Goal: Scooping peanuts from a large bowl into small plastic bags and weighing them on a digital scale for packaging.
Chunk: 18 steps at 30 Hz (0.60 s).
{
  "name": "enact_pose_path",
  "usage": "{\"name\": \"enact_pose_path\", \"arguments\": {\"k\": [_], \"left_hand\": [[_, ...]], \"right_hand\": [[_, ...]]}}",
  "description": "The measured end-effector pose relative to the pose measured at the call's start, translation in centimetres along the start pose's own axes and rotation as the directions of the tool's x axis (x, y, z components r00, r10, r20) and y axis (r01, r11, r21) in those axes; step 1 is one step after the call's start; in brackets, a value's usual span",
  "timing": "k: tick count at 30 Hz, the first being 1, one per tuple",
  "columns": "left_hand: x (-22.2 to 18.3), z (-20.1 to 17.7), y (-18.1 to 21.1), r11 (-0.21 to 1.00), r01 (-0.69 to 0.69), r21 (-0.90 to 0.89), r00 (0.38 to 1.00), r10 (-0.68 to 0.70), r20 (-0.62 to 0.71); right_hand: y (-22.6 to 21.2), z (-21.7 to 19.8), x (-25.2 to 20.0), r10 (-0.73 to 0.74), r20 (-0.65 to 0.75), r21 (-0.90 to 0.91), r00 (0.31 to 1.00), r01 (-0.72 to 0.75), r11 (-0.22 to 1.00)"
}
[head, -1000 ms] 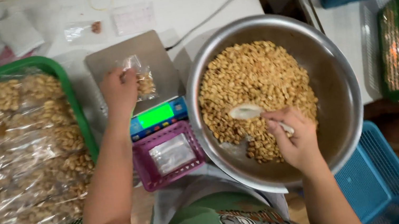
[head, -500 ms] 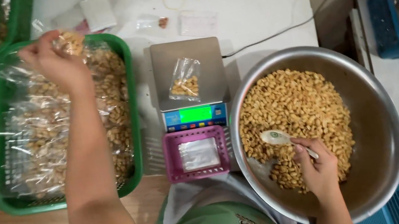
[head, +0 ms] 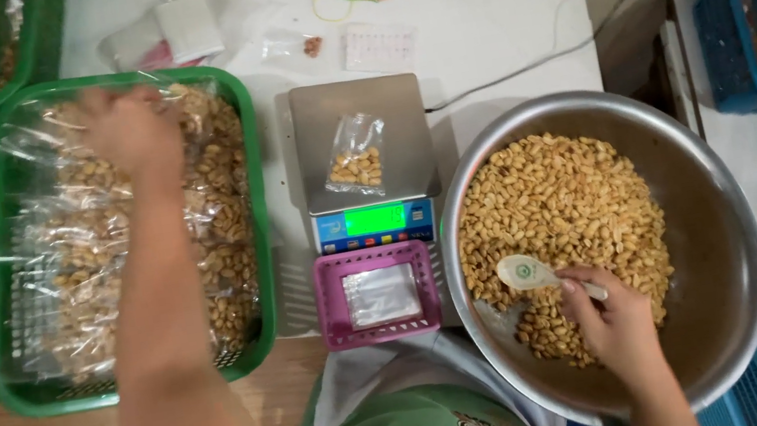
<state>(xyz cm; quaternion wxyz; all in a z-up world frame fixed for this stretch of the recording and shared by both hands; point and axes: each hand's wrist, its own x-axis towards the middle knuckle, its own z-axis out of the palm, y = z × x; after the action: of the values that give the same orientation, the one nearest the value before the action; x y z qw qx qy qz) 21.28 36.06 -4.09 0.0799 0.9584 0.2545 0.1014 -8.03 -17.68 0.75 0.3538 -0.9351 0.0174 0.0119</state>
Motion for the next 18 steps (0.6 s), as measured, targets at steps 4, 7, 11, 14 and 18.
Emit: {"name": "enact_pose_path", "arguments": {"k": [4, 7, 11, 14, 18], "left_hand": [[-4.2, -1.9, 0.3, 0.959, -0.282, 0.019, 0.809, 0.249, -0.533], [-12.9, -3.3, 4.1, 0.728, -0.59, -0.349, 0.786, 0.418, -0.456], [-26.3, 0.6, 6.2, 0.668, -0.447, -0.594, 0.762, 0.633, 0.137], [-30.6, 6.3, 4.7, 0.681, -0.641, -0.355, 0.63, 0.73, 0.263], [-32.2, 9.4, 3.7, 0.617, -0.775, -0.139, 0.601, 0.787, 0.139]], "right_hand": [[2.3, 0.1, 1.5, 0.375, 0.137, -0.438, 0.917, -0.284, 0.853], [2.8, 2.1, 2.5, 0.452, 0.226, -0.333, 0.863, -0.368, 0.868], [0.6, 1.5, 3.9, 0.446, 0.252, -0.03, 0.859, -0.454, 0.89], [1.7, 1.9, 4.3, 0.489, 0.318, -0.054, 0.812, -0.5, 0.865], [2.5, 4.4, 6.2, 0.433, 0.207, 0.094, 0.878, -0.458, 0.884]]}}
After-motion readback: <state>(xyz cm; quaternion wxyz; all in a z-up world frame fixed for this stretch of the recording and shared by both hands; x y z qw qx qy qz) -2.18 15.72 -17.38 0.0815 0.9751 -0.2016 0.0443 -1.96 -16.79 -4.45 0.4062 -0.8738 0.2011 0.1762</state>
